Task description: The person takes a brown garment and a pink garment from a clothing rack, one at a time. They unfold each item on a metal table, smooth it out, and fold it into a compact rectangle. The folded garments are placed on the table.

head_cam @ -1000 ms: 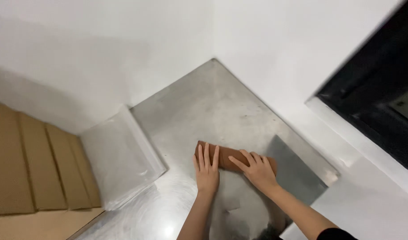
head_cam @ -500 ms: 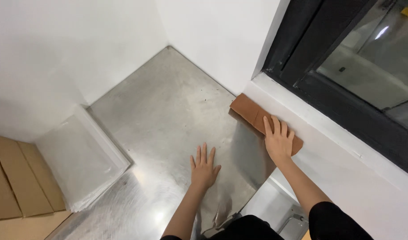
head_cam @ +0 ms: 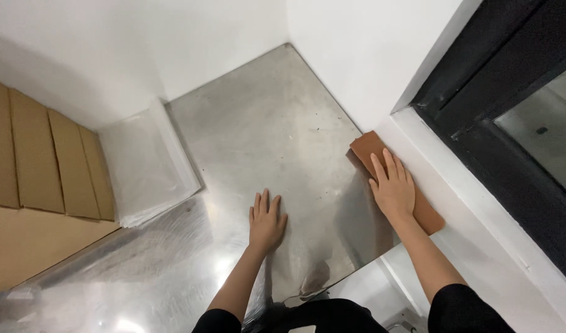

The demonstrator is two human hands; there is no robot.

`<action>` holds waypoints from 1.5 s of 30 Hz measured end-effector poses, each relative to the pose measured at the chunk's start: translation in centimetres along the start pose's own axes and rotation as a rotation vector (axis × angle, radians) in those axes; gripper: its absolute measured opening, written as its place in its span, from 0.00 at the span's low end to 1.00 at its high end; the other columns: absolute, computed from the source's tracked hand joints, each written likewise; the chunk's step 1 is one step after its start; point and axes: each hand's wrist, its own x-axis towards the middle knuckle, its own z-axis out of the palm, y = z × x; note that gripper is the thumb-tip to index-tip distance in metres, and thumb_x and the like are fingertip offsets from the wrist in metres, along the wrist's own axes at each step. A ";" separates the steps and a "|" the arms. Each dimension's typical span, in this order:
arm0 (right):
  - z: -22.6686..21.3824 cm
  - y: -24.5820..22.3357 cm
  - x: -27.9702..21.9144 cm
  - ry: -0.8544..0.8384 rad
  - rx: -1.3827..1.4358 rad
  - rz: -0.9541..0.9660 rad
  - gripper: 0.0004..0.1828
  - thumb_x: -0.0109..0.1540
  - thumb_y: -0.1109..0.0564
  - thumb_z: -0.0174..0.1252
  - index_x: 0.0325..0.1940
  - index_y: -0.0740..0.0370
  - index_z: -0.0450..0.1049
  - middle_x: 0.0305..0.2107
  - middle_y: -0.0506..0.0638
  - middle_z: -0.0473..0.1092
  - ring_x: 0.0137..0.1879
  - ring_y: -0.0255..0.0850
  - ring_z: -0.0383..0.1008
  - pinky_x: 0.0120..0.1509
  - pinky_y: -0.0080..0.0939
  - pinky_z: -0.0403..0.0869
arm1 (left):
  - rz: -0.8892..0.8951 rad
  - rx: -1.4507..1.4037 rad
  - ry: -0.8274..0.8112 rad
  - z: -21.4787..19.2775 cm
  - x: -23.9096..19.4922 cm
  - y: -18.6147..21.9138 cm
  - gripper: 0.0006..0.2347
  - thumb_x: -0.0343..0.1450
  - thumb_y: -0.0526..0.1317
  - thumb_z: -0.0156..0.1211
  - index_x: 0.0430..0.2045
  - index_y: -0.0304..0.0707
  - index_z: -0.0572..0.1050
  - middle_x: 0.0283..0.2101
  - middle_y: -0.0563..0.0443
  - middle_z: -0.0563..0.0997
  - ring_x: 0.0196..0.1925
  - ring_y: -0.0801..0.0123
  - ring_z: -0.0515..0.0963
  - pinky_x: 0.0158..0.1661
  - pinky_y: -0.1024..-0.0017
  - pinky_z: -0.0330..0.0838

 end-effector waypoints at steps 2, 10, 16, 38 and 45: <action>0.7 0.3 0.3 0.051 -0.046 -0.026 0.40 0.70 0.47 0.54 0.86 0.38 0.50 0.82 0.51 0.49 0.81 0.50 0.56 0.80 0.51 0.61 | -0.012 0.002 0.010 0.6 0.1 -0.3 0.26 0.81 0.52 0.47 0.76 0.56 0.54 0.83 0.46 0.42 0.85 0.52 0.37 0.78 0.44 0.40; -0.3 1.6 0.7 -0.018 0.122 0.002 0.39 0.71 0.53 0.54 0.86 0.45 0.51 0.79 0.53 0.55 0.76 0.51 0.65 0.76 0.48 0.70 | -0.024 0.022 0.037 2.0 0.4 1.4 0.28 0.80 0.52 0.50 0.78 0.60 0.50 0.83 0.45 0.40 0.85 0.47 0.36 0.77 0.37 0.37; 0.4 1.0 -0.3 0.159 -0.044 -0.055 0.37 0.71 0.49 0.52 0.86 0.43 0.53 0.76 0.51 0.59 0.73 0.48 0.65 0.68 0.50 0.69 | -0.028 0.044 0.026 2.2 0.2 1.8 0.29 0.81 0.53 0.48 0.79 0.63 0.47 0.83 0.44 0.38 0.84 0.45 0.34 0.76 0.34 0.35; -4.5 -2.8 1.0 -0.121 0.104 0.018 0.37 0.71 0.43 0.51 0.83 0.54 0.55 0.79 0.57 0.51 0.83 0.55 0.48 0.76 0.59 0.58 | -0.005 -0.106 0.046 1.2 1.0 0.2 0.26 0.79 0.54 0.53 0.75 0.59 0.59 0.83 0.42 0.41 0.85 0.44 0.38 0.75 0.37 0.44; -7.1 -12.4 3.9 -0.101 0.325 -0.174 0.37 0.71 0.44 0.55 0.82 0.54 0.57 0.78 0.61 0.52 0.84 0.60 0.46 0.81 0.66 0.56 | -0.120 -0.384 0.347 -1.6 -3.3 -7.3 0.24 0.78 0.48 0.60 0.71 0.54 0.67 0.82 0.38 0.47 0.82 0.36 0.45 0.75 0.41 0.51</action>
